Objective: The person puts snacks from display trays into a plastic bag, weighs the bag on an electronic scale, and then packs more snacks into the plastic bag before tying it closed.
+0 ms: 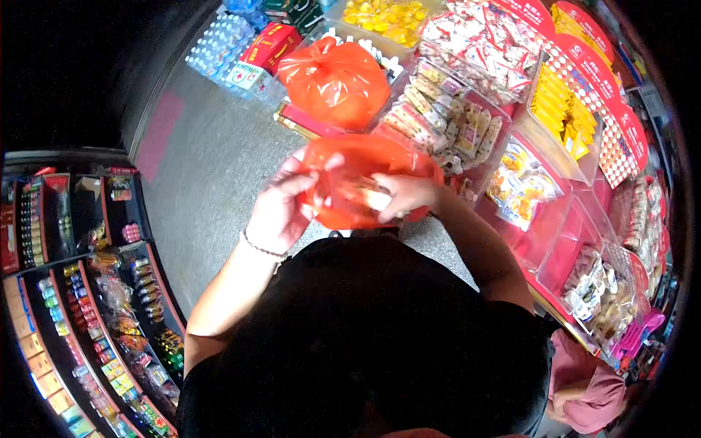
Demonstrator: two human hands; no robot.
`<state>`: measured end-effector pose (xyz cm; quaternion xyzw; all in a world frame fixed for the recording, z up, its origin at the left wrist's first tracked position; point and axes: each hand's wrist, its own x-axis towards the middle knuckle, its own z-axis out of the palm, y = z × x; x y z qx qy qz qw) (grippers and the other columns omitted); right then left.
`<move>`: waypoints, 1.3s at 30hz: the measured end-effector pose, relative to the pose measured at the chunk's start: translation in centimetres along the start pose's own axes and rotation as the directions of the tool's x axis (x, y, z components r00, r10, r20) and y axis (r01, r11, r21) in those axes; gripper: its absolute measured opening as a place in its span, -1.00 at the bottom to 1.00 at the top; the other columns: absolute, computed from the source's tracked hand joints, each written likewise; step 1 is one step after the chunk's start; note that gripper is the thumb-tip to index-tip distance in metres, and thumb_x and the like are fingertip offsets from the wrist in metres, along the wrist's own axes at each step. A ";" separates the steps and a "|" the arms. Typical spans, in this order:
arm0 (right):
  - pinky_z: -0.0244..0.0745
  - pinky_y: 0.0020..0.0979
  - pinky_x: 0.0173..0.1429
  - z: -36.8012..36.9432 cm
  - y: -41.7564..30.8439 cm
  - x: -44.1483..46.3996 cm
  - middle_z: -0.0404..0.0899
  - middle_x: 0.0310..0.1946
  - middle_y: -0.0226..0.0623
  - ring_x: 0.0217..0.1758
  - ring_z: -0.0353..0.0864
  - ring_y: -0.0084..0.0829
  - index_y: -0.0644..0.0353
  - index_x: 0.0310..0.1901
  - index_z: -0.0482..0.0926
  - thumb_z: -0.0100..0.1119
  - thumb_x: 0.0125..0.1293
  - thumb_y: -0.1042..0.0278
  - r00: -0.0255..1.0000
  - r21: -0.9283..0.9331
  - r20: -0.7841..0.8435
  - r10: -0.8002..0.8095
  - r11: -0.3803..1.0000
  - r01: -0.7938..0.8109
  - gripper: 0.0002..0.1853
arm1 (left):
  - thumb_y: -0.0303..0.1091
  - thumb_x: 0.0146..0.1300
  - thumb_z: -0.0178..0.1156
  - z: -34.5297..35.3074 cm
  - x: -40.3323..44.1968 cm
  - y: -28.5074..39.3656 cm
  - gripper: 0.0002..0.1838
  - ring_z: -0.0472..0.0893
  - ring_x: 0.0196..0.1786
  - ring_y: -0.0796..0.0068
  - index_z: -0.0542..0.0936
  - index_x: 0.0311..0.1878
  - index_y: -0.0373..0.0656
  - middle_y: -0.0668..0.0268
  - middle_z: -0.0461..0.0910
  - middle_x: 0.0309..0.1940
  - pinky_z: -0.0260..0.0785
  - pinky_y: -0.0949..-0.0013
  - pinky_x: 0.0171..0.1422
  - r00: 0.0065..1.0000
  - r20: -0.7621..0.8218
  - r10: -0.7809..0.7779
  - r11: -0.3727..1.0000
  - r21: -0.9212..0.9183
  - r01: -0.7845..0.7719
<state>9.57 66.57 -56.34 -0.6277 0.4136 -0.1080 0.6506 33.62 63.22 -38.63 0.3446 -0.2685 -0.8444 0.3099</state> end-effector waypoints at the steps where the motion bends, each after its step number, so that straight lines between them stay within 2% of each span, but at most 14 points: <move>1: 0.54 -0.35 -0.03 0.6 0.8 1.4 0.55 -0.07 -0.01 -0.11 0.60 -0.33 0.41 0.25 0.24 0.50 -0.06 0.11 0.999 -0.005 0.038 0.013 1.000 -0.012 -0.09 | -0.60 0.27 0.00 0.3 -0.6 -0.2 -0.48 0.58 -0.35 0.47 0.31 0.33 -0.23 0.05 0.58 0.07 0.48 0.51 -0.24 0.997 -0.037 -0.070 0.995 0.064 0.072; 5: 0.54 -0.38 -0.10 3.3 -3.3 2.9 0.60 -0.21 -0.08 -0.21 0.62 -0.38 0.35 0.03 0.39 0.45 0.01 0.12 0.991 -0.168 0.085 -0.103 0.979 0.116 -0.35 | -0.57 0.30 0.10 -0.4 -1.6 -2.2 -0.47 0.61 -0.35 0.45 0.30 0.34 -0.19 0.19 0.61 -0.11 0.54 0.43 -0.20 0.942 0.074 -0.328 0.930 0.199 0.309; 9: 0.54 -0.41 -0.18 2.5 -8.5 -0.2 0.64 -0.34 -0.16 -0.31 0.64 -0.43 0.30 -0.19 0.54 0.40 0.09 0.13 0.972 -0.102 0.092 -0.215 0.969 0.224 -0.58 | -0.59 0.32 0.08 0.3 -2.5 0.1 -0.52 0.54 -0.40 0.58 0.35 0.30 -0.17 0.21 0.60 -0.03 0.47 0.51 -0.26 0.982 -0.079 -0.171 0.968 0.171 0.182; 12: 0.54 -0.43 -0.24 -2.5 -7.4 -2.3 0.68 -0.45 -0.22 -0.38 0.65 -0.47 0.26 -0.35 0.65 0.36 0.15 0.14 0.954 -0.113 -0.204 -0.219 0.973 0.199 -0.70 | -0.63 0.29 -0.06 -1.2 -1.5 1.7 -0.48 0.40 -0.52 0.65 0.32 0.34 -0.20 0.15 0.52 0.18 0.47 0.50 -0.26 0.999 -0.041 -0.012 0.984 0.179 0.020; 14: 0.53 -0.39 -0.35 -8.5 0.1 -1.4 0.67 -0.54 -0.28 -0.48 0.66 -0.46 0.16 -0.50 0.66 0.36 0.17 0.09 0.673 -0.535 -0.566 -0.476 0.833 0.140 -0.70 | -0.63 0.28 -0.07 -2.0 -1.3 1.8 -0.45 0.36 -0.52 0.67 0.29 0.37 -0.20 0.18 0.46 0.25 0.48 0.50 -0.25 0.999 -0.025 -0.045 0.989 0.142 0.048; 16: 0.57 -0.20 0.04 -11.4 0.8 -2.2 0.67 -0.13 -0.01 -0.01 0.68 -0.25 0.09 -0.05 0.66 0.44 0.04 -0.10 0.593 -0.293 -0.786 -0.173 0.950 -0.111 -0.48 | -0.64 0.27 -0.07 -2.0 -1.3 1.6 -0.44 0.40 -0.47 0.65 0.29 0.38 -0.20 0.25 0.44 0.28 0.48 0.47 -0.23 0.998 -0.031 -0.049 0.994 0.096 0.052; 20: -0.01 0.21 0.39 -12.9 0.4 -2.7 0.16 0.30 0.22 0.40 0.11 0.16 -0.12 0.41 0.06 0.56 -0.30 -0.20 0.623 -0.394 -0.777 0.094 0.698 -0.598 0.20 | -0.63 0.28 -0.06 -0.5 -1.3 1.3 -0.44 0.44 -0.41 0.62 0.28 0.38 -0.18 0.31 0.47 0.21 0.49 0.42 -0.21 0.992 -0.117 -0.037 0.992 0.112 0.051; 22: -0.16 0.31 0.48 -13.3 0.8 -2.1 0.03 0.41 0.28 0.51 -0.04 0.27 -0.18 0.52 -0.09 0.59 -0.38 -0.23 0.605 -0.407 -0.779 0.165 0.600 -0.689 0.40 | -0.63 0.29 -0.05 -0.1 -1.3 1.2 -0.43 0.47 -0.38 0.58 0.26 0.39 -0.15 0.33 0.48 0.12 0.50 0.38 -0.21 0.992 -0.113 -0.059 0.993 0.099 0.070; 24: -0.05 0.37 0.43 -13.2 1.4 -1.0 0.05 0.42 0.25 0.48 0.03 0.28 -0.28 0.51 -0.03 0.59 -0.34 -0.10 0.568 -0.412 -0.795 0.211 0.500 -0.762 0.31 | -0.61 0.31 -0.02 -0.2 -1.3 1.1 -0.43 0.47 -0.36 0.57 0.24 0.40 -0.12 0.34 0.46 0.10 0.50 0.35 -0.20 0.991 -0.090 -0.095 0.992 0.080 0.102; 25: 0.02 0.43 0.37 -14.0 1.7 -1.1 0.02 0.43 0.23 0.47 0.03 0.32 -0.40 0.51 -0.07 0.57 -0.30 0.01 0.607 -0.301 -0.759 0.235 0.700 -0.647 0.29 | -0.60 0.32 -0.02 -0.1 -1.4 1.0 -0.43 0.47 -0.34 0.56 0.24 0.41 -0.12 0.33 0.45 0.11 0.49 0.33 -0.20 0.993 -0.069 -0.092 0.992 0.081 0.097; 30: 0.14 0.24 0.41 -13.5 0.9 -0.6 0.11 0.38 0.27 0.43 0.12 0.34 -0.35 0.52 -0.16 0.60 -0.34 0.11 0.475 -0.184 -0.833 0.284 0.666 -0.722 0.37 | -0.58 0.34 -0.01 0.7 -1.5 0.9 -0.43 0.47 -0.30 0.54 0.21 0.42 -0.12 0.31 0.44 0.10 0.46 0.31 -0.21 0.995 -0.040 -0.090 0.994 0.059 0.092; 33: 0.13 0.05 0.49 -15.0 3.1 -0.6 0.11 0.41 0.21 0.46 0.12 0.22 -0.28 0.52 -0.10 0.61 -0.34 0.13 0.490 -0.085 -0.775 0.399 0.702 -0.707 0.34 | -0.57 0.34 0.00 0.7 -1.4 0.8 -0.43 0.47 -0.29 0.54 0.20 0.42 -0.14 0.30 0.44 0.07 0.45 0.31 -0.23 0.995 -0.053 -0.080 0.995 0.061 0.084; 36: 0.08 -0.11 0.54 -17.4 10.0 -0.3 0.09 0.45 0.09 0.52 0.10 0.01 -0.13 0.52 0.00 0.59 -0.25 0.12 0.623 -0.297 -0.777 -0.088 0.924 -0.240 0.24 | -0.54 0.34 0.02 0.9 -1.4 1.0 -0.42 0.48 -0.28 0.53 0.19 0.42 -0.14 0.29 0.44 0.04 0.48 0.30 -0.20 0.996 -0.014 -0.089 0.996 0.023 0.090; 39: 0.04 -0.22 0.56 -13.4 -0.1 -6.6 0.09 0.48 -0.01 0.54 0.08 -0.14 0.08 0.49 0.07 0.57 -0.16 0.13 0.759 -0.254 -0.634 -0.149 0.967 -0.022 0.16 | -0.51 0.34 0.06 1.1 -1.4 1.0 -0.41 0.51 -0.24 0.51 0.17 0.43 -0.14 0.28 0.44 -0.04 0.56 0.26 -0.14 0.994 0.036 -0.105 0.994 -0.011 0.105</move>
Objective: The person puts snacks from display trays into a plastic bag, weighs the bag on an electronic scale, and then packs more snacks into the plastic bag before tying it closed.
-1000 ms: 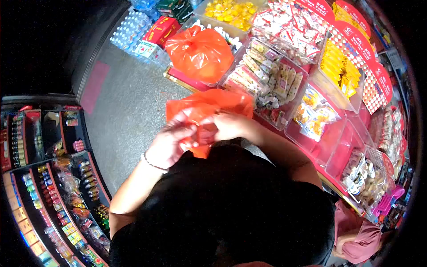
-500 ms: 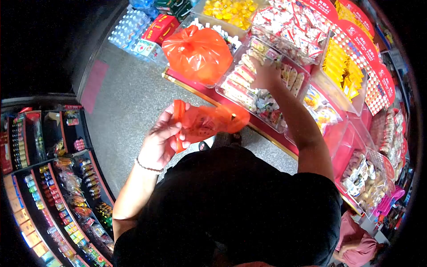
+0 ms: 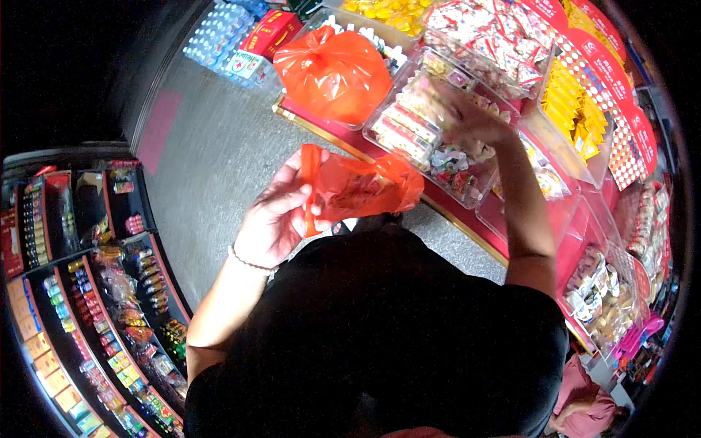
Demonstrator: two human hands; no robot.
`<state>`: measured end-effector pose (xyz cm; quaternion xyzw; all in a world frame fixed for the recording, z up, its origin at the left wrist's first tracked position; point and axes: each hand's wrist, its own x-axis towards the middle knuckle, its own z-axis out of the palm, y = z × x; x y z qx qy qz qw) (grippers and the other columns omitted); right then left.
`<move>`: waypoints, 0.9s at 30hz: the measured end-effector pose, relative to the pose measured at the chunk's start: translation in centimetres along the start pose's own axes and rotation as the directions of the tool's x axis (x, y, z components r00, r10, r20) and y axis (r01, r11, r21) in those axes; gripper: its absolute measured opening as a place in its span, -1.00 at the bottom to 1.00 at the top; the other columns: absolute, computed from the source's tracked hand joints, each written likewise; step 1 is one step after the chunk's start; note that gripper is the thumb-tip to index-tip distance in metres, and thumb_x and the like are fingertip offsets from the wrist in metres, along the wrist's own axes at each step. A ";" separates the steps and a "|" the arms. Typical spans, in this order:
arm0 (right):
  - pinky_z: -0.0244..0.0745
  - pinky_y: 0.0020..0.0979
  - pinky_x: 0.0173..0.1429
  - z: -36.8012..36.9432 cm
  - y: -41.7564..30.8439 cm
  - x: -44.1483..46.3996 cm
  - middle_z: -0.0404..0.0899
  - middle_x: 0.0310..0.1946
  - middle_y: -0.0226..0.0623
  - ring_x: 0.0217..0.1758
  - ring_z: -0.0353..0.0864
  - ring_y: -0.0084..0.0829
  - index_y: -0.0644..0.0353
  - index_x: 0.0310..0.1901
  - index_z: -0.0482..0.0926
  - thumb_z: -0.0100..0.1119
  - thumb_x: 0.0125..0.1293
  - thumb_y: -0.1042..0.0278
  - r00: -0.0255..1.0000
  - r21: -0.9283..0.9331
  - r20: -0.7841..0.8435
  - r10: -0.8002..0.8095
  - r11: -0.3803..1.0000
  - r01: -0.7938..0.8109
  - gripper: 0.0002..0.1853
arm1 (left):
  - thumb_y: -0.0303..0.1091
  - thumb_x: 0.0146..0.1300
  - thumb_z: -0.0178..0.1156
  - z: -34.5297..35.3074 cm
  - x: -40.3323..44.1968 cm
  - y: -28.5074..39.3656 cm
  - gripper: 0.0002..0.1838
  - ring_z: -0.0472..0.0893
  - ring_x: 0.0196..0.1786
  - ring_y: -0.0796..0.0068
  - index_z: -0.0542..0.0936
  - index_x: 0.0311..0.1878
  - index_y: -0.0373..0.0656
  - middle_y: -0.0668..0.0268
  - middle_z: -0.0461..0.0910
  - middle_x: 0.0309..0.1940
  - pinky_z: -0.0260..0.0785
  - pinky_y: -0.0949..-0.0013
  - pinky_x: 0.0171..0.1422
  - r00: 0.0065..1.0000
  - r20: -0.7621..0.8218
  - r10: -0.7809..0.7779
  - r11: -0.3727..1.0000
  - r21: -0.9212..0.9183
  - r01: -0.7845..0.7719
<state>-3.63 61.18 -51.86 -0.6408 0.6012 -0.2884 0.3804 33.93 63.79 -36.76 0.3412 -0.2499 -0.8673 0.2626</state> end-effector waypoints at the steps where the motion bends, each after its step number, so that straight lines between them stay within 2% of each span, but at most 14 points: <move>1: 0.05 -0.24 0.55 0.6 -1.7 -1.0 0.11 0.47 -0.02 0.53 0.10 -0.16 0.10 0.49 0.06 0.56 -0.14 0.15 0.979 0.084 0.196 -0.049 0.996 0.033 0.15 | -0.51 0.34 0.06 0.1 0.0 -0.1 -0.41 0.51 -0.24 0.51 0.17 0.43 -0.14 0.28 0.44 -0.04 0.56 0.26 -0.14 1.000 -0.005 0.000 1.000 -0.001 0.000; 5: 0.11 -0.29 0.51 3.9 -7.7 -3.1 0.21 0.41 -0.05 0.46 0.21 -0.23 0.17 0.48 0.05 0.49 -0.07 0.15 0.595 0.310 0.763 -0.255 0.951 0.010 0.09 | -0.52 0.35 0.04 0.4 0.5 -0.6 -0.36 0.57 -0.22 0.47 0.11 0.47 -0.14 0.23 0.43 0.10 0.61 0.21 -0.13 0.994 0.096 -0.044 0.998 -0.044 0.048; 7: 0.19 -0.30 0.45 7.9 -9.3 0.7 0.29 0.35 -0.07 0.40 0.29 -0.27 0.17 0.45 0.12 0.40 -0.02 0.07 0.293 0.031 0.956 -0.025 0.999 -0.016 0.00 | -0.54 0.35 0.03 0.6 0.5 -1.2 -0.33 0.62 -0.18 0.42 0.06 0.49 -0.15 0.20 0.33 0.31 0.64 0.17 -0.14 0.987 0.156 -0.040 0.997 -0.054 0.049; 10: 0.26 -0.27 0.41 12.5 -10.0 3.5 0.33 0.33 -0.07 0.35 0.36 -0.30 0.16 0.41 0.20 0.35 0.01 0.02 -0.203 -0.289 0.940 0.275 0.957 -0.039 -0.07 | -0.56 0.34 0.02 1.9 -0.1 -1.1 -0.31 0.63 -0.16 0.39 0.03 0.50 -0.16 0.20 0.22 0.42 0.65 0.13 -0.12 0.976 0.199 -0.082 0.995 -0.046 0.093; 11: 0.35 -0.25 0.31 14.1 -10.5 0.6 0.42 0.26 -0.08 0.24 0.46 -0.26 0.15 0.31 0.34 0.33 0.01 0.01 0.426 -0.161 0.905 -0.004 0.922 0.351 -0.19 | -0.57 0.33 0.02 2.1 -0.2 -1.0 -0.31 0.63 -0.17 0.38 0.03 0.50 -0.16 0.21 0.24 0.40 0.65 0.14 -0.12 0.974 0.202 -0.102 0.992 -0.058 0.116; 14: 0.57 -0.22 -0.06 15.6 -11.5 -1.5 0.69 -0.21 -0.11 -0.20 0.69 -0.13 0.16 -0.15 0.70 0.31 0.05 -0.01 0.848 -0.253 0.404 -0.343 0.849 0.464 -0.57 | -0.53 0.32 0.04 1.1 -0.1 -0.2 -0.28 0.59 -0.19 0.40 0.01 0.51 -0.15 0.21 0.22 0.41 0.60 0.19 -0.14 0.982 0.179 -0.065 0.998 -0.008 0.068; 16: 0.57 -0.23 -0.16 10.3 -11.0 -2.9 0.70 -0.40 -0.12 -0.32 0.69 -0.16 0.19 -0.27 0.73 0.34 0.05 -0.03 0.871 0.066 0.470 -0.140 0.990 0.123 -0.59 | -0.53 0.33 0.02 0.4 -0.2 0.0 -0.31 0.60 -0.20 0.43 0.04 0.50 -0.15 0.24 0.25 0.39 0.56 0.22 -0.10 0.989 0.143 -0.022 1.000 -0.004 0.023; 17: 0.56 -0.21 -0.16 8.5 -9.8 -3.9 0.69 -0.35 -0.10 -0.29 0.68 -0.15 0.20 -0.23 0.69 0.34 0.08 -0.06 0.931 0.088 0.363 -0.050 0.996 0.019 -0.56 | -0.53 0.33 0.02 -0.1 -0.2 -0.2 -0.31 0.60 -0.20 0.43 0.04 0.50 -0.15 0.24 0.25 0.39 0.56 0.22 -0.10 0.988 0.151 -0.021 1.000 -0.009 0.023; 18: 0.54 -0.19 -0.17 6.4 -7.1 -5.0 0.67 -0.29 -0.09 -0.25 0.67 -0.14 0.20 -0.20 0.65 0.33 0.10 -0.09 0.993 -0.020 0.070 0.094 0.995 -0.093 -0.53 | -0.52 0.33 0.03 -0.8 -0.2 -0.5 -0.31 0.60 -0.20 0.44 0.04 0.50 -0.15 0.25 0.24 0.41 0.55 0.23 -0.11 0.988 0.150 -0.022 1.000 -0.011 0.024; 19: 0.53 -0.17 -0.17 4.5 -3.8 -5.9 0.65 -0.23 -0.07 -0.22 0.66 -0.13 0.20 -0.16 0.61 0.33 0.13 -0.12 0.931 -0.147 -0.303 0.205 0.955 -0.258 -0.50 | -0.51 0.33 0.03 -1.2 -0.3 -0.7 -0.31 0.60 -0.20 0.45 0.04 0.50 -0.15 0.25 0.23 0.42 0.55 0.23 -0.11 0.989 0.148 -0.025 1.000 -0.013 0.027; 20: 0.51 -0.14 -0.17 3.8 -0.1 -5.6 0.64 -0.17 -0.05 -0.19 0.64 -0.12 0.20 -0.12 0.57 0.33 0.15 -0.14 0.815 -0.222 -0.547 0.194 0.905 -0.364 -0.47 | -0.51 0.33 0.03 -1.3 -0.3 -0.9 -0.30 0.61 -0.20 0.46 0.03 0.50 -0.16 0.26 0.21 0.43 0.54 0.22 -0.12 0.990 0.140 -0.025 1.000 -0.015 0.027; 21: 0.52 -0.15 -0.13 3.9 3.2 -5.1 0.62 -0.10 -0.03 -0.14 0.64 -0.11 0.19 -0.05 0.55 0.33 0.15 -0.17 0.753 -0.194 -0.647 0.121 0.929 -0.316 -0.43 | -0.51 0.33 0.03 -1.4 -0.2 -1.0 -0.30 0.61 -0.20 0.46 0.03 0.50 -0.16 0.26 0.21 0.43 0.54 0.22 -0.12 0.989 0.145 -0.026 0.999 -0.016 0.028; 22: 0.52 -0.15 -0.10 4.0 6.6 -4.6 0.60 -0.03 -0.01 -0.08 0.63 -0.10 0.19 0.03 0.52 0.33 0.14 -0.19 0.677 -0.179 -0.734 0.047 0.949 -0.260 -0.38 | -0.51 0.34 0.02 -1.5 0.0 -1.0 -0.31 0.62 -0.20 0.45 0.03 0.50 -0.16 0.27 0.21 0.44 0.55 0.22 -0.12 0.989 0.148 -0.029 0.999 -0.033 0.034; 27: 0.39 -0.21 0.25 4.1 10.9 -1.9 0.49 0.19 -0.19 0.25 0.47 -0.16 0.15 0.26 0.34 0.01 0.33 -0.24 0.581 -0.270 -0.768 0.270 0.686 -0.676 -0.32 | -0.50 0.35 0.03 -1.1 0.4 -1.3 -0.33 0.63 -0.18 0.44 0.05 0.49 -0.17 0.29 0.22 0.43 0.55 0.22 -0.13 0.987 0.157 -0.045 0.998 -0.038 0.052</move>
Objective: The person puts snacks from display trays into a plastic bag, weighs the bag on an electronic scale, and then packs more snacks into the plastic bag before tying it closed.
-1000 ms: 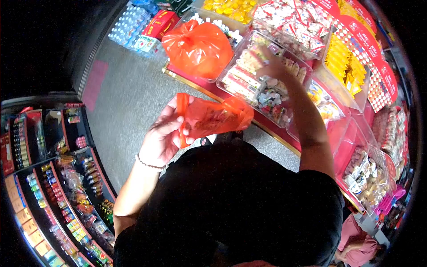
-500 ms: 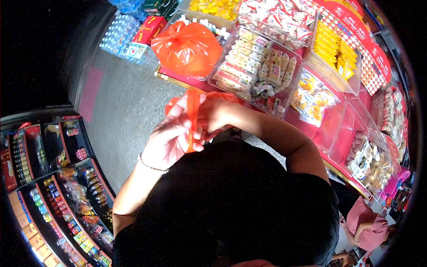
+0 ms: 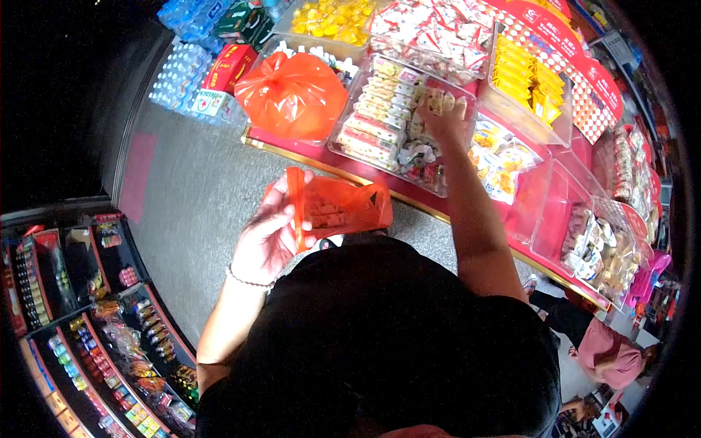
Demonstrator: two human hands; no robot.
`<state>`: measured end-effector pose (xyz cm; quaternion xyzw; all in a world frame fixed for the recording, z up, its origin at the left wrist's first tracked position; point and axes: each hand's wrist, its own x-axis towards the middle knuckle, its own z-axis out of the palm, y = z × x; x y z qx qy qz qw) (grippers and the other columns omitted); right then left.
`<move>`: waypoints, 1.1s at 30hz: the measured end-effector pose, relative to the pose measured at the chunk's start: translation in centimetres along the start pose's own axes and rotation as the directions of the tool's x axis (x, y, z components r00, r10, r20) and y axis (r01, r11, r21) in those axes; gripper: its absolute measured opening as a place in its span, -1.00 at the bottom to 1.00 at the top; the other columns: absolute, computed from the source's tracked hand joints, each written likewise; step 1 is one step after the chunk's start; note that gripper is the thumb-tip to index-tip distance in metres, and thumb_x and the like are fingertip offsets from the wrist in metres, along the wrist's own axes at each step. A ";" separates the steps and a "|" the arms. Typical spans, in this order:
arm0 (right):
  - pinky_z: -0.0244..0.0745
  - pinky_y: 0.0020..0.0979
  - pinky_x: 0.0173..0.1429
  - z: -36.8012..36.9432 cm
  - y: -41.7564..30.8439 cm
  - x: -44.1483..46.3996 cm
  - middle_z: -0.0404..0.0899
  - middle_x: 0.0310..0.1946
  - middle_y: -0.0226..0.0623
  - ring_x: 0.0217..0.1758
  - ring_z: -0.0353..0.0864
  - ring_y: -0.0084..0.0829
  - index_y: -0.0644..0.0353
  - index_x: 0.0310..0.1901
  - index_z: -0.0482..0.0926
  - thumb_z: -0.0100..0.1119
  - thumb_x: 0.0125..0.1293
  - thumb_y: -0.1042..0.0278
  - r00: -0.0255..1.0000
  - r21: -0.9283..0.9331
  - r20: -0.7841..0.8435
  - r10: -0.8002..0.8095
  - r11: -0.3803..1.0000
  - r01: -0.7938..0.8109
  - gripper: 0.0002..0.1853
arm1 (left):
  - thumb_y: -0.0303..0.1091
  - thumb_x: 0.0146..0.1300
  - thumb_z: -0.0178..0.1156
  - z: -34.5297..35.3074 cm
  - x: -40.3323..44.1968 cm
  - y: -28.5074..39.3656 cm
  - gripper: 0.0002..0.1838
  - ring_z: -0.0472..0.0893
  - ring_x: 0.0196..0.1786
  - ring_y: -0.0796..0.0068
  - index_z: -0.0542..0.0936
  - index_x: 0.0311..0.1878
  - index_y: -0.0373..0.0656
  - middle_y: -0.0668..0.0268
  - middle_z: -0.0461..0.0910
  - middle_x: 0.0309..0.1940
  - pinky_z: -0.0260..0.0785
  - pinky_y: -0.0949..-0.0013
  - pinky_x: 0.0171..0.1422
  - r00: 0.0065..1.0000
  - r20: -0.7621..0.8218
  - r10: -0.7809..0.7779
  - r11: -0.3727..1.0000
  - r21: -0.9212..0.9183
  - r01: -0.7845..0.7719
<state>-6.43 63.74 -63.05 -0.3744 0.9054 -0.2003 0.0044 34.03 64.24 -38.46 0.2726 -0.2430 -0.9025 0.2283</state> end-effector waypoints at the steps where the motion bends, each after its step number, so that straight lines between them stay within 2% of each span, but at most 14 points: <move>1: 0.35 -0.24 0.32 -2.6 -1.6 -0.8 0.46 0.25 -0.24 0.32 0.42 -0.16 0.15 0.31 0.31 -0.08 0.38 -0.25 0.998 -0.066 0.025 0.060 0.996 -0.058 -0.32 | -0.49 0.35 0.03 -0.2 0.1 -0.1 -0.34 0.63 -0.18 0.43 0.06 0.48 -0.17 0.29 0.23 0.42 0.56 0.22 -0.13 1.000 -0.001 -0.011 1.000 0.007 0.011; 2: 0.35 -0.24 0.32 -2.1 -2.2 -0.9 0.46 0.25 -0.24 0.32 0.42 -0.16 0.15 0.31 0.31 -0.08 0.38 -0.25 0.998 -0.066 0.022 0.061 0.996 -0.060 -0.32 | -0.48 0.35 0.04 -0.3 0.1 -0.2 -0.35 0.63 -0.17 0.43 0.07 0.47 -0.16 0.30 0.24 0.41 0.56 0.23 -0.13 1.000 -0.004 -0.019 1.000 0.015 0.019; 3: 0.36 -0.19 0.32 -1.2 -2.5 -0.8 0.45 0.27 -0.24 0.32 0.42 -0.15 0.15 0.34 0.28 -0.07 0.37 -0.24 0.987 -0.234 -0.146 0.061 0.968 -0.094 -0.30 | -0.48 0.35 0.04 -0.3 0.1 -0.2 -0.35 0.63 -0.17 0.43 0.07 0.47 -0.16 0.30 0.24 0.41 0.56 0.23 -0.13 1.000 -0.003 -0.018 1.000 0.016 0.018; 5: 0.37 -0.14 0.31 -1.9 -3.0 -0.6 0.44 0.28 -0.24 0.32 0.43 -0.13 0.15 0.37 0.26 -0.06 0.36 -0.24 0.951 -0.386 -0.306 0.029 0.910 -0.152 -0.27 | -0.46 0.35 0.06 -0.2 0.0 -0.4 -0.35 0.65 -0.17 0.41 0.08 0.47 -0.16 0.31 0.28 0.38 0.58 0.23 -0.12 0.998 -0.012 -0.054 0.998 -0.026 0.053; 6: 0.38 -0.06 0.29 -3.1 -2.4 0.1 0.42 0.30 -0.24 0.32 0.43 -0.10 0.09 0.38 0.25 -0.02 0.31 -0.27 0.924 -0.118 -0.092 0.371 0.917 -0.380 -0.25 | -0.46 0.35 0.06 -0.4 0.1 -0.5 -0.35 0.65 -0.17 0.41 0.08 0.47 -0.16 0.31 0.28 0.38 0.58 0.23 -0.12 0.998 -0.013 -0.054 0.998 -0.026 0.054; 8: 0.39 0.01 0.28 -7.1 -3.9 0.9 0.41 0.32 -0.23 0.31 0.44 -0.06 0.03 0.40 0.24 0.02 0.27 -0.31 0.772 0.085 0.210 0.600 0.776 -0.625 -0.22 | -0.44 0.35 0.07 -0.9 0.2 -0.7 -0.35 0.64 -0.16 0.41 0.10 0.46 -0.15 0.32 0.31 0.34 0.57 0.23 -0.11 0.997 -0.015 -0.077 0.997 -0.025 0.077; 9: 0.39 0.08 0.27 -9.5 -5.6 0.8 0.39 0.33 -0.23 0.32 0.43 -0.04 -0.04 0.39 0.27 0.09 0.20 -0.31 0.781 -0.127 0.293 0.551 0.833 -0.539 -0.20 | -0.44 0.35 0.07 -0.8 0.2 -0.8 -0.35 0.64 -0.16 0.41 0.10 0.46 -0.15 0.32 0.31 0.34 0.57 0.23 -0.11 0.997 -0.017 -0.078 0.997 -0.027 0.078; 11: 0.39 0.14 0.25 -11.1 -7.0 1.1 0.37 0.35 -0.23 0.33 0.42 -0.02 -0.11 0.38 0.30 0.17 0.14 -0.31 0.768 -0.322 0.385 0.512 0.854 -0.409 -0.19 | -0.34 0.29 0.13 -0.5 0.3 -0.9 -0.30 0.56 -0.17 0.42 0.14 0.46 -0.20 0.13 0.42 0.20 0.47 0.32 -0.13 0.996 -0.050 -0.068 0.995 0.075 0.071; 12: 0.39 0.11 0.27 -11.0 -7.1 1.3 0.36 0.36 -0.21 0.34 0.42 -0.05 -0.14 0.36 0.34 0.23 0.10 -0.28 0.809 -0.307 0.449 0.379 0.916 -0.259 -0.20 | -0.34 0.29 0.13 -0.4 0.5 -1.0 -0.30 0.56 -0.17 0.42 0.14 0.46 -0.20 0.13 0.42 0.20 0.47 0.32 -0.13 0.996 -0.053 -0.070 0.995 0.074 0.074; 15: 0.39 0.09 0.29 -11.2 -8.9 1.1 0.34 0.36 -0.19 0.35 0.41 -0.08 -0.18 0.34 0.38 0.28 0.06 -0.25 0.833 -0.269 0.520 0.191 0.962 -0.052 -0.21 | -0.32 0.30 0.12 -0.1 0.8 -1.0 -0.32 0.55 -0.18 0.45 0.14 0.46 -0.20 0.15 0.42 0.20 0.47 0.34 -0.15 0.995 -0.062 -0.073 0.993 0.083 0.078; 18: 0.39 0.08 0.28 -7.7 -6.3 2.1 0.35 0.36 -0.19 0.35 0.41 -0.09 -0.17 0.34 0.38 0.27 0.07 -0.23 0.850 -0.244 0.507 0.140 0.970 -0.014 -0.23 | -0.31 0.31 0.12 0.3 1.0 -0.6 -0.32 0.55 -0.18 0.46 0.14 0.46 -0.19 0.17 0.41 0.20 0.47 0.36 -0.17 0.994 -0.084 -0.074 0.992 0.095 0.082; 22: 0.40 0.07 0.28 -7.0 -3.5 4.3 0.36 0.35 -0.18 0.35 0.42 -0.10 -0.16 0.33 0.39 0.26 0.09 -0.21 0.807 -0.192 0.576 0.133 0.981 -0.025 -0.25 | -0.32 0.32 0.13 -0.1 1.1 -0.5 -0.32 0.56 -0.18 0.47 0.13 0.46 -0.17 0.18 0.40 0.21 0.51 0.34 -0.14 0.993 -0.088 -0.084 0.993 0.080 0.091; 30: 0.41 0.06 0.27 -6.6 -3.8 4.6 0.39 0.33 -0.17 0.34 0.42 -0.11 -0.15 0.32 0.40 0.23 0.12 -0.16 0.817 -0.210 0.567 0.107 0.977 0.017 -0.29 | -0.32 0.33 0.12 -0.1 2.1 -0.6 -0.28 0.59 -0.17 0.48 0.07 0.50 -0.12 0.22 0.40 0.25 0.53 0.31 -0.10 0.990 -0.074 -0.120 0.991 0.057 0.125; 33: 0.41 0.05 0.27 -6.2 -4.1 4.5 0.40 0.32 -0.16 0.34 0.43 -0.12 -0.14 0.31 0.41 0.22 0.13 -0.15 0.824 -0.220 0.557 0.103 0.975 0.027 -0.31 | -0.39 0.38 0.06 -0.1 2.1 -0.2 -0.39 0.63 -0.13 0.43 0.14 0.47 -0.08 0.34 0.33 0.35 0.54 0.16 -0.08 0.990 -0.040 -0.137 0.991 0.001 0.137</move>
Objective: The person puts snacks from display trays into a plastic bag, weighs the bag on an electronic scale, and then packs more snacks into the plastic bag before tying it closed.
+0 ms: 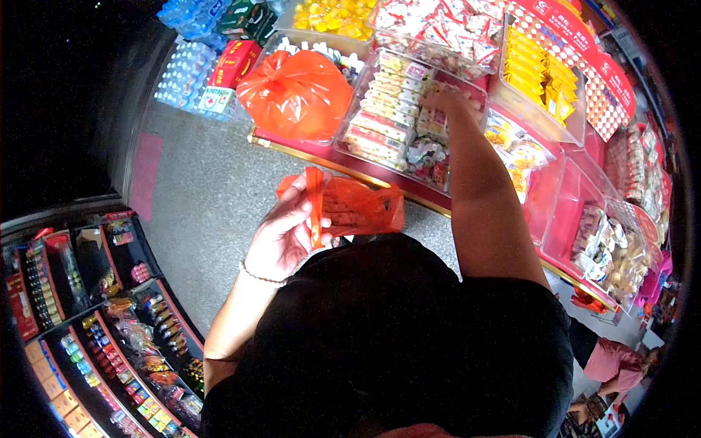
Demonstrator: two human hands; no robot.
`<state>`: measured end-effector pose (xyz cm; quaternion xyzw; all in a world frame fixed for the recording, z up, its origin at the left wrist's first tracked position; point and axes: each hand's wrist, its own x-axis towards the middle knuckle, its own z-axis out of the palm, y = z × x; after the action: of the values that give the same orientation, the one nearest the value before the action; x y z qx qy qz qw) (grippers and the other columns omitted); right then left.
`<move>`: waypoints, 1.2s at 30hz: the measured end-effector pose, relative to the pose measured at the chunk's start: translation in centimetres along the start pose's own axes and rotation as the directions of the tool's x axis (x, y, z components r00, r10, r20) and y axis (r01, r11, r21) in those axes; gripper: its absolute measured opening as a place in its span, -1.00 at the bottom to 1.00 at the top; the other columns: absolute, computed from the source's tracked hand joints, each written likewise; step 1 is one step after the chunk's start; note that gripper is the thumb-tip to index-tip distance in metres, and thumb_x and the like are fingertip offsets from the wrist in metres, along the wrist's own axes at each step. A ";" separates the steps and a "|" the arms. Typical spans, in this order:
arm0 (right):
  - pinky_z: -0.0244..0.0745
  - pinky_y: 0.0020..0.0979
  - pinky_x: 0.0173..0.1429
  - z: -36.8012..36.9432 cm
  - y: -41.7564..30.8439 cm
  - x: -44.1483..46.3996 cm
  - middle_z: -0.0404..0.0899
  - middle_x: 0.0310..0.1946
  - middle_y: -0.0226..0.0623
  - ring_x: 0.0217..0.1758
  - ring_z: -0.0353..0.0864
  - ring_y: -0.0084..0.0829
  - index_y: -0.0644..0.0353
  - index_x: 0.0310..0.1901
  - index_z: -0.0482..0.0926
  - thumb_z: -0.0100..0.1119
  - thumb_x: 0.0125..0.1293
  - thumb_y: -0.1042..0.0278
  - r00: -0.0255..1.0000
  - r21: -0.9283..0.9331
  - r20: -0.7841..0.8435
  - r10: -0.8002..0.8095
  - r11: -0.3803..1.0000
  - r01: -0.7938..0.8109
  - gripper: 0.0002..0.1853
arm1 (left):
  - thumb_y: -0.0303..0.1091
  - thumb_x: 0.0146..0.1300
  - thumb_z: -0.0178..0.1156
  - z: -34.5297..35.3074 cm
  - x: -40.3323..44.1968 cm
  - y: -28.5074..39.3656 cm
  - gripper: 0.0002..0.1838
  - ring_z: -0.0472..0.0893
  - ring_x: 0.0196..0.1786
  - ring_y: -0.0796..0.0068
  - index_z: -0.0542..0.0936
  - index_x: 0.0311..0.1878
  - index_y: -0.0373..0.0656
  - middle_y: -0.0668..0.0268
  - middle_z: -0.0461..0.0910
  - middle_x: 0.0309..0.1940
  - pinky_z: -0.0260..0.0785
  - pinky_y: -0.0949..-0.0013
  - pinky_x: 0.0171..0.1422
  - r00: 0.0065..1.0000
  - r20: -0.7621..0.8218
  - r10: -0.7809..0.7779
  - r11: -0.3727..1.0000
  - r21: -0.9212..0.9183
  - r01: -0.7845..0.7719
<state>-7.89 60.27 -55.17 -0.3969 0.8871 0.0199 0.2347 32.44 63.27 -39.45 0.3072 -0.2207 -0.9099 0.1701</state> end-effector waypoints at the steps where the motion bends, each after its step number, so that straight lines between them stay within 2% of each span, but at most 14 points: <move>1: 0.41 0.05 0.27 0.0 0.2 0.2 0.40 0.32 -0.16 0.34 0.43 -0.12 -0.14 0.31 0.41 0.21 0.14 -0.14 1.000 0.005 0.005 0.000 1.000 0.000 -0.31 | -0.39 0.38 0.06 0.4 -0.1 0.2 -0.38 0.63 -0.13 0.42 0.13 0.47 -0.09 0.34 0.33 0.35 0.55 0.16 -0.07 1.000 0.006 0.018 1.000 0.009 -0.018; 5: 0.42 0.05 0.27 -0.7 0.8 1.5 0.41 0.31 -0.16 0.34 0.43 -0.13 -0.13 0.31 0.41 0.20 0.15 -0.12 0.996 0.028 0.085 -0.006 1.000 0.004 -0.33 | -0.29 0.30 0.14 0.5 -0.2 0.2 -0.26 0.58 -0.15 0.47 0.08 0.49 -0.13 0.19 0.38 0.27 0.52 0.31 -0.10 0.999 -0.022 0.035 0.995 0.095 -0.032; 8: 0.42 0.04 0.27 -0.9 0.7 2.2 0.42 0.30 -0.15 0.34 0.43 -0.14 -0.12 0.30 0.42 0.19 0.16 -0.10 0.996 0.023 0.094 -0.008 1.000 0.006 -0.35 | -0.28 0.28 0.16 0.5 -0.1 0.0 -0.25 0.57 -0.14 0.46 0.09 0.49 -0.14 0.17 0.37 0.28 0.50 0.31 -0.11 0.999 -0.033 0.021 0.995 0.103 -0.018; 11: 0.43 0.04 0.26 -0.6 0.2 2.5 0.43 0.29 -0.15 0.34 0.44 -0.15 -0.12 0.30 0.42 0.18 0.17 -0.09 0.996 0.009 0.086 -0.011 1.000 0.010 -0.37 | -0.39 0.38 0.08 0.3 -0.2 0.1 -0.37 0.64 -0.13 0.39 0.13 0.47 -0.11 0.34 0.29 0.38 0.56 0.23 -0.06 1.000 -0.001 0.008 1.000 0.017 -0.008; 18: 0.44 0.02 0.26 -1.0 1.3 3.4 0.45 0.27 -0.13 0.34 0.44 -0.16 -0.10 0.28 0.43 0.16 0.20 -0.05 0.982 0.049 0.190 -0.022 0.999 0.013 -0.40 | -0.37 0.39 0.07 0.6 -1.1 0.1 -0.39 0.64 -0.13 0.40 0.14 0.47 -0.10 0.31 0.30 0.37 0.56 0.20 -0.05 0.999 -0.045 0.026 1.000 0.007 -0.026; 24: 0.44 0.01 0.25 1.1 1.0 1.8 0.46 0.26 -0.12 0.33 0.45 -0.18 -0.09 0.27 0.44 0.13 0.22 -0.01 1.000 -0.015 0.006 0.000 1.000 0.000 -0.43 | -0.36 0.38 0.08 0.8 -0.6 0.0 -0.40 0.64 -0.13 0.39 0.16 0.45 -0.10 0.31 0.34 0.33 0.56 0.19 -0.05 1.000 -0.028 0.013 0.999 0.031 -0.012; 25: 0.44 0.01 0.25 1.1 1.2 1.7 0.47 0.26 -0.12 0.33 0.45 -0.18 -0.09 0.27 0.44 0.13 0.23 -0.01 0.999 -0.001 0.032 0.010 1.000 -0.010 -0.44 | -0.36 0.38 0.08 0.9 -0.6 0.0 -0.40 0.64 -0.13 0.39 0.16 0.45 -0.10 0.31 0.34 0.33 0.56 0.19 -0.05 1.000 -0.027 0.009 0.999 0.031 -0.008; 29: 0.50 0.01 0.17 -0.6 3.2 3.3 0.55 0.14 -0.03 0.30 0.49 -0.15 -0.01 0.21 0.48 0.03 0.30 0.08 0.893 0.170 0.449 0.028 0.979 -0.116 -0.54 | -0.36 0.37 0.08 0.7 -0.3 0.1 -0.39 0.62 -0.12 0.40 0.16 0.45 -0.10 0.31 0.41 0.22 0.56 0.19 -0.07 1.000 0.004 0.017 1.000 0.013 -0.017; 30: 0.50 0.01 0.17 0.6 3.8 3.6 0.55 0.14 -0.03 0.30 0.49 -0.15 -0.01 0.21 0.48 0.03 0.30 0.08 0.893 0.167 0.449 0.029 0.979 -0.116 -0.54 | -0.36 0.37 0.09 0.7 -0.3 0.1 -0.39 0.62 -0.12 0.40 0.16 0.45 -0.09 0.32 0.43 0.18 0.56 0.19 -0.07 1.000 0.002 0.016 1.000 0.000 -0.016; 31: 0.54 0.00 0.10 3.0 4.3 4.0 0.58 0.05 0.00 0.21 0.55 -0.12 0.05 0.16 0.49 0.00 0.33 0.08 0.999 0.154 0.037 0.001 0.988 -0.007 -0.58 | -0.36 0.37 0.09 0.6 -0.2 0.1 -0.39 0.62 -0.12 0.40 0.16 0.45 -0.09 0.32 0.43 0.18 0.56 0.19 -0.07 1.000 0.001 0.016 1.000 -0.003 -0.016; 32: 0.57 -0.01 0.02 4.1 4.2 3.4 0.62 -0.04 0.04 0.13 0.61 -0.09 0.11 0.11 0.50 -0.02 0.36 0.08 0.925 0.096 -0.377 -0.045 0.991 0.088 -0.60 | -0.36 0.37 0.08 0.5 -0.2 0.0 -0.39 0.61 -0.11 0.40 0.16 0.46 -0.09 0.32 0.43 0.18 0.55 0.19 -0.07 1.000 0.015 0.019 1.000 0.000 -0.019; 33: 0.57 -0.01 0.02 4.0 5.0 3.2 0.62 -0.04 0.04 0.13 0.61 -0.09 0.11 0.11 0.50 -0.02 0.36 0.08 0.928 0.095 -0.370 -0.043 0.992 0.084 -0.60 | -0.37 0.37 0.08 0.4 -0.1 0.0 -0.38 0.61 -0.11 0.40 0.15 0.46 -0.09 0.32 0.43 0.17 0.55 0.20 -0.08 0.999 0.030 0.019 1.000 0.002 -0.019; 34: 0.58 -0.02 -0.01 2.4 5.4 2.2 0.62 -0.06 0.03 0.10 0.62 -0.07 0.14 0.09 0.50 -0.05 0.38 0.08 0.919 0.034 -0.360 -0.161 0.982 0.185 -0.61 | -0.38 0.37 0.07 0.6 -0.1 0.0 -0.37 0.61 -0.11 0.40 0.14 0.47 -0.09 0.32 0.44 0.16 0.55 0.19 -0.07 0.998 0.052 0.020 1.000 -0.014 -0.020; 36: 0.60 -0.07 -0.01 3.0 7.8 2.6 0.64 -0.09 -0.01 0.01 0.64 0.00 0.13 0.07 0.50 -0.02 0.41 0.03 0.682 -0.415 -0.495 -0.538 0.836 0.359 -0.61 | -0.39 0.36 0.06 0.6 0.0 0.0 -0.36 0.61 -0.10 0.39 0.12 0.48 -0.09 0.31 0.44 0.16 0.55 0.19 -0.06 0.998 0.057 0.023 1.000 -0.022 -0.022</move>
<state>-13.76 64.46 -60.09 -0.6191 0.7757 -0.0366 -0.1165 32.04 63.42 -39.05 0.2769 -0.2191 -0.9187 0.1772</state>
